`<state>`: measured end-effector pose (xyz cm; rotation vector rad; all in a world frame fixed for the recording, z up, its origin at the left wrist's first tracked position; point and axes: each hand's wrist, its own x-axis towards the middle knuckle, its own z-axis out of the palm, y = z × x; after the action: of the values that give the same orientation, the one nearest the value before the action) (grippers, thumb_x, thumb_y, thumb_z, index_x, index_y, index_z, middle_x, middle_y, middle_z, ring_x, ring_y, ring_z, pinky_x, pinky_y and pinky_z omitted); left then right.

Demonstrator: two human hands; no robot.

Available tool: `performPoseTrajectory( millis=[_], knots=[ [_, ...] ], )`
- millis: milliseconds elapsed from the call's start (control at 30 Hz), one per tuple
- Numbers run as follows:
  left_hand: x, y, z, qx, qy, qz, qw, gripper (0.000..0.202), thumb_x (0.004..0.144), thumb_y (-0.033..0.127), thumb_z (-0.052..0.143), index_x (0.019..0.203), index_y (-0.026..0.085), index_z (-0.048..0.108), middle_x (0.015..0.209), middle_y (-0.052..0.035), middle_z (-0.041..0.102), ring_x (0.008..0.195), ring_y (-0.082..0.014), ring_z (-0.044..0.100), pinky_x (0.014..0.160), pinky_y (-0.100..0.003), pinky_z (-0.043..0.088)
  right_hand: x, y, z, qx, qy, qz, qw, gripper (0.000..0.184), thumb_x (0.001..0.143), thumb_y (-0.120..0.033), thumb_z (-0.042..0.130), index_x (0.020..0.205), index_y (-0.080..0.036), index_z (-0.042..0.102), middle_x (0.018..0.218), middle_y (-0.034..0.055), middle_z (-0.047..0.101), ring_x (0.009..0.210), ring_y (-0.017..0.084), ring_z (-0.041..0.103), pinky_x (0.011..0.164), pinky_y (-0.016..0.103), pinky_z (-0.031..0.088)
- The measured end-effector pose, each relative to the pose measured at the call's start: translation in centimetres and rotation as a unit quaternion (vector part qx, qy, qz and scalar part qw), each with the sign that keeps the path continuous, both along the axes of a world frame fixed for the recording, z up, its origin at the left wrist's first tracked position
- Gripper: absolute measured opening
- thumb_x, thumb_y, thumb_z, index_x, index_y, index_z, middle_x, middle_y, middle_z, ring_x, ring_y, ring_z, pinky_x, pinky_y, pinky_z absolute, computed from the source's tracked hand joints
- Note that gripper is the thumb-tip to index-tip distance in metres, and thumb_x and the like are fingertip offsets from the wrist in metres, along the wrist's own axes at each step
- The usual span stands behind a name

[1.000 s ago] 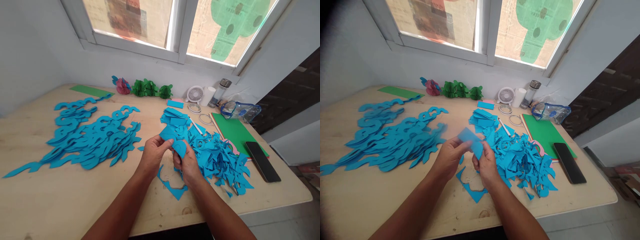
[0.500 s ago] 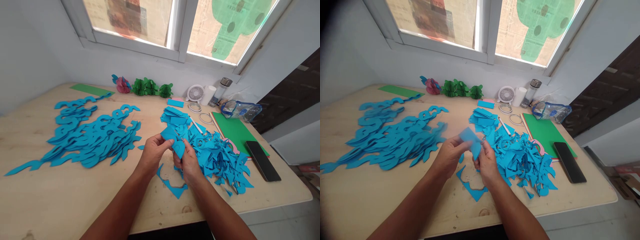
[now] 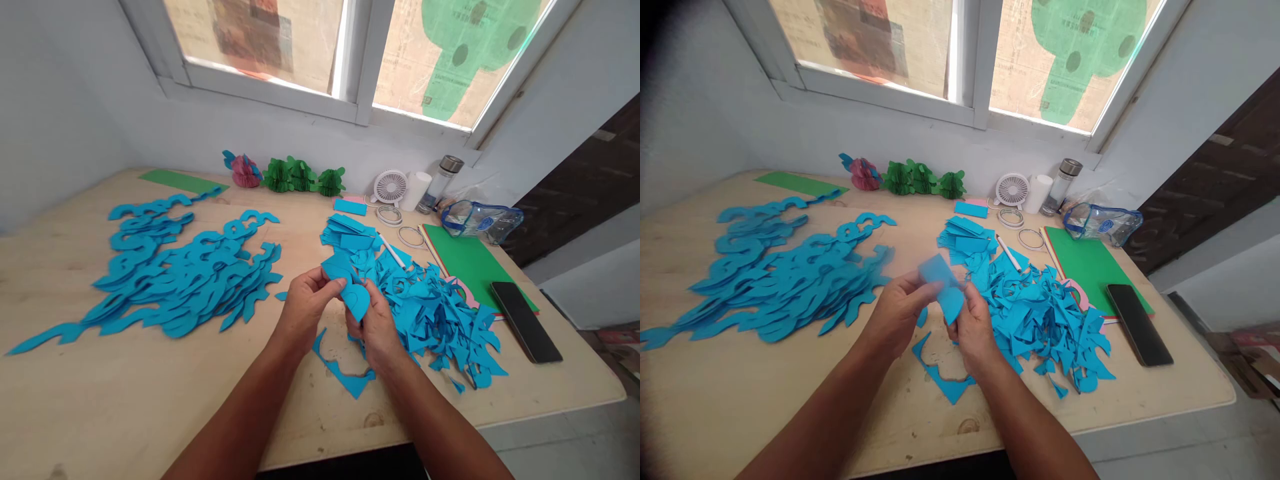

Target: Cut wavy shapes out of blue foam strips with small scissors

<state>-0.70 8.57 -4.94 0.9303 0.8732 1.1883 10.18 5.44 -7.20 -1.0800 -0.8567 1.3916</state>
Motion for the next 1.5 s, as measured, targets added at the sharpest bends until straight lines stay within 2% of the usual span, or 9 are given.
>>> performPoseTrajectory(
  millis=[100, 333, 600, 1267, 1500],
  knots=[
    [0.05, -0.04, 0.1, 0.003, -0.004, 0.01, 1.0, 0.017, 0.063, 0.027, 0.073, 0.075, 0.015, 0.069, 0.072, -0.0039, 0.07, 0.068, -0.0183, 0.06, 0.071, -0.031, 0.048, -0.09, -0.06, 0.34, -0.01, 0.01, 0.001, 1.0, 0.026, 0.081, -0.043, 0.059, 0.096, -0.021, 0.055, 0.042, -0.0122, 0.034, 0.035, 0.005, 0.02, 0.034, 0.017, 0.014],
    [0.15, 0.01, -0.05, -0.015, -0.022, 0.047, 0.999, 0.015, 0.061, 0.028, 0.074, 0.067, 0.016, 0.065, 0.065, -0.0018, 0.067, 0.061, -0.0165, 0.06, 0.062, -0.029, 0.049, -0.15, -0.23, 0.48, 0.0, 0.033, 0.023, 0.999, 0.029, 0.082, -0.048, 0.059, 0.091, -0.021, 0.052, 0.041, -0.0134, 0.033, 0.035, 0.005, 0.019, 0.035, 0.018, 0.013],
    [0.12, -0.17, 0.37, -0.011, 0.005, 0.014, 1.0, 0.014, 0.064, 0.026, 0.072, 0.073, 0.015, 0.07, 0.068, -0.0024, 0.069, 0.064, -0.0167, 0.059, 0.067, -0.029, 0.048, -0.16, -0.1, 0.62, -0.01, 0.014, -0.001, 1.0, 0.029, 0.081, -0.048, 0.058, 0.089, -0.021, 0.051, 0.044, -0.0134, 0.032, 0.035, 0.005, 0.021, 0.034, 0.017, 0.015],
    [0.24, -0.05, -0.07, -0.019, -0.028, 0.031, 0.999, 0.015, 0.062, 0.024, 0.075, 0.073, 0.016, 0.07, 0.07, -0.0024, 0.069, 0.067, -0.0164, 0.059, 0.07, -0.029, 0.047, -0.36, -0.29, 0.77, -0.018, 0.03, 0.008, 0.999, 0.029, 0.078, -0.048, 0.06, 0.082, -0.022, 0.047, 0.041, -0.0142, 0.032, 0.033, 0.004, 0.02, 0.034, 0.017, 0.012],
    [0.12, 0.02, -0.03, -0.02, -0.009, 0.029, 0.999, 0.016, 0.061, 0.027, 0.075, 0.072, 0.016, 0.068, 0.07, -0.0027, 0.069, 0.067, -0.0172, 0.06, 0.071, -0.03, 0.048, -0.24, -0.17, 0.72, -0.015, 0.023, 0.018, 0.999, 0.031, 0.079, -0.049, 0.059, 0.085, -0.022, 0.047, 0.042, -0.0142, 0.032, 0.034, 0.004, 0.02, 0.034, 0.016, 0.014]
  ],
)
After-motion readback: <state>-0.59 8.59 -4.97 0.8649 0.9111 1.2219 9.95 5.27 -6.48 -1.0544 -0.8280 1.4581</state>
